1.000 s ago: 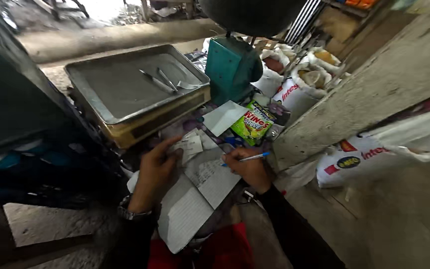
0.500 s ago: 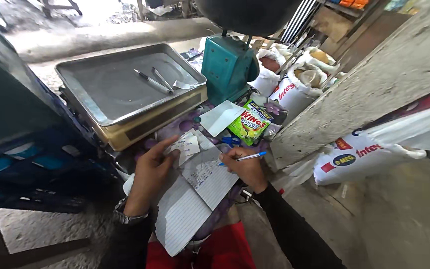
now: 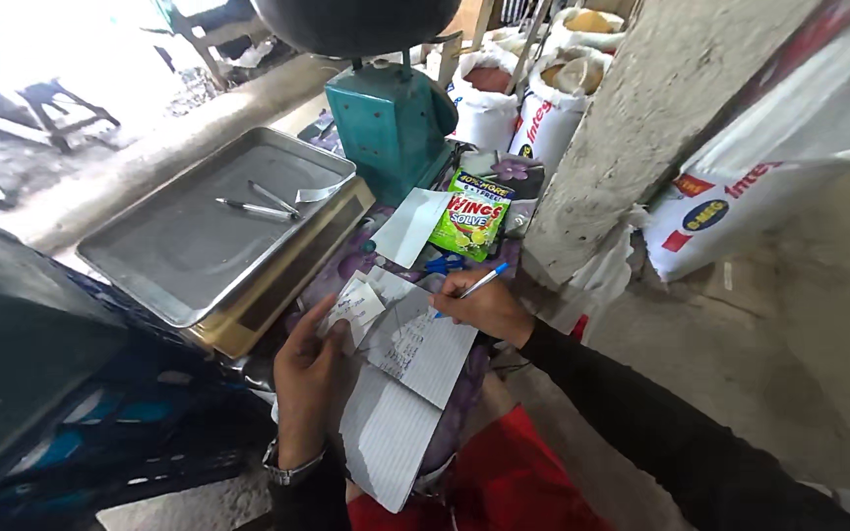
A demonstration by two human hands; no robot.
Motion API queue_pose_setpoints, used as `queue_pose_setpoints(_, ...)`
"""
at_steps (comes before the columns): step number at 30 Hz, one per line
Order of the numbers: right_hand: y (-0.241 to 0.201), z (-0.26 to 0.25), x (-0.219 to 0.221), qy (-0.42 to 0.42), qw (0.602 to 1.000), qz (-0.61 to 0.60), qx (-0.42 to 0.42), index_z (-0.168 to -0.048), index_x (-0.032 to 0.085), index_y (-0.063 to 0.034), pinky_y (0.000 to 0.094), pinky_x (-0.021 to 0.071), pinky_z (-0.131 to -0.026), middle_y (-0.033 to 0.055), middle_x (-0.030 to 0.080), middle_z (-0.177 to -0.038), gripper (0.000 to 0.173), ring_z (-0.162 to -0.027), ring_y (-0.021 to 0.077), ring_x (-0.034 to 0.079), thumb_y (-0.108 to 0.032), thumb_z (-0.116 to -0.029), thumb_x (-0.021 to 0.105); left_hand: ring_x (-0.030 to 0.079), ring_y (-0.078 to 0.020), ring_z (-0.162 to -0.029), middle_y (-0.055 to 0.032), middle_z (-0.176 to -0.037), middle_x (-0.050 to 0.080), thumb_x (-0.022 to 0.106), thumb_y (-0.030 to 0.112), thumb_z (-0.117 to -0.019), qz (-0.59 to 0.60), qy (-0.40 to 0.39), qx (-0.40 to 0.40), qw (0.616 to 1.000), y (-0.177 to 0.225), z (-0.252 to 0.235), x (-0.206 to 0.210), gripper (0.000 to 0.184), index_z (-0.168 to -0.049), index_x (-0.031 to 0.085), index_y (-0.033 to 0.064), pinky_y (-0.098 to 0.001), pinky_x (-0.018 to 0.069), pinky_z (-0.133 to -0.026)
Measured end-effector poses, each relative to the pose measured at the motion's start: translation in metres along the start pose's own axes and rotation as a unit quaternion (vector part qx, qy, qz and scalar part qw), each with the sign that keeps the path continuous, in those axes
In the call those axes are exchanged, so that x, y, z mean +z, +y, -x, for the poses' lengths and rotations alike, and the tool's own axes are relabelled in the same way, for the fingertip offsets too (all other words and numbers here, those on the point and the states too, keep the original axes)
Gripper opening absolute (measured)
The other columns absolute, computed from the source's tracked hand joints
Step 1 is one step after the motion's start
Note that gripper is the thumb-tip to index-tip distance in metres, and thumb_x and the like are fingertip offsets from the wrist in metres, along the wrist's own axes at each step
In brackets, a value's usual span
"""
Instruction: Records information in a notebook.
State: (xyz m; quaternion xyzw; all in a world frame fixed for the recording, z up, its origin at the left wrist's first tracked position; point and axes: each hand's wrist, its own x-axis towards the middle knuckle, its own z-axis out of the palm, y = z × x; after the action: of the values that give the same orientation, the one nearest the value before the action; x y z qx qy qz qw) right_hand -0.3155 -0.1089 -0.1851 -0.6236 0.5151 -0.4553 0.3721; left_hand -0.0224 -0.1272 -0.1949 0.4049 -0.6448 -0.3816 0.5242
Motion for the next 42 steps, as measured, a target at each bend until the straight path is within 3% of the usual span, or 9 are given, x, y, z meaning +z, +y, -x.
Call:
queue_pose_setpoints(6, -0.0009, 0.0006, -0.0006, 0.008, 0.999, 0.030, 0.007, -0.082, 0.071, -0.0088, 0.0280, 0.0582, -0.056, 0.0007, 0.069, -0.068, 0.024, -0.058, 0.0099, 0.065, -0.029, -0.0945, 0.074, 0.073, -0.0192, -0.087, -0.0105, -0.117, 0.073, 0.066, 0.006, -0.0982, 0.008, 0.001, -0.003, 1.000, 0.0011, 0.0006, 0.0020, 0.040, -0.138, 0.063, 0.0034, -0.0326, 0.0635, -0.077)
queue_pose_setpoints(13, -0.0011, 0.0021, 0.0003, 0.017, 0.999, 0.034, -0.002, -0.082, 0.070, -0.0082, 0.0295, 0.0588, -0.056, 0.0010, 0.068, -0.070, 0.023, -0.059, 0.0104, 0.066, -0.027, -0.0946, 0.073, 0.073, -0.0195, -0.094, -0.0103, -0.118, 0.073, 0.065, 0.005, -0.0985, 0.002, -0.001, 0.006, 1.000, 0.0021, 0.0012, 0.0022, 0.038, -0.137, 0.063, 0.0025, -0.0332, 0.0633, -0.082)
queue_pose_setpoints(26, 0.0026, 0.0024, -0.0015, 0.013, 1.000, 0.022, -0.017, -0.079, 0.069, -0.0079, 0.0292, 0.0574, -0.054, 0.0020, 0.067, -0.068, 0.025, -0.057, 0.0115, 0.064, -0.026, -0.0950, 0.073, 0.074, -0.0205, -0.086, -0.0121, -0.110, 0.075, 0.066, 0.004, -0.0979, 0.016, 0.006, -0.002, 1.000, 0.0007, 0.0019, 0.0021, 0.039, -0.136, 0.063, 0.0017, -0.0337, 0.0640, -0.077)
queue_pose_setpoints(31, 0.0011, 0.0013, -0.0003, 0.027, 0.999, 0.028, -0.009, -0.079, 0.069, -0.0079, 0.0286, 0.0569, -0.053, 0.0020, 0.067, -0.067, 0.026, -0.056, 0.0118, 0.064, -0.027, -0.0952, 0.074, 0.074, -0.0213, -0.091, -0.0126, -0.117, 0.073, 0.066, 0.004, -0.0979, 0.016, 0.003, 0.004, 1.000, -0.0021, 0.0006, 0.0017, 0.039, -0.136, 0.063, 0.0009, -0.0343, 0.0640, -0.081)
queue_pose_setpoints(42, 0.0039, 0.0004, -0.0013, 0.031, 0.999, 0.037, 0.006, -0.080, 0.067, -0.0082, 0.0316, 0.0584, -0.054, 0.0031, 0.067, -0.067, 0.024, -0.056, 0.0133, 0.065, -0.026, -0.0947, 0.074, 0.073, -0.0192, -0.090, -0.0107, -0.114, 0.074, 0.066, 0.006, -0.0987, -0.002, -0.003, 0.006, 1.000, 0.0001, 0.0009, 0.0021, 0.038, -0.136, 0.063, 0.0023, -0.0331, 0.0634, -0.079)
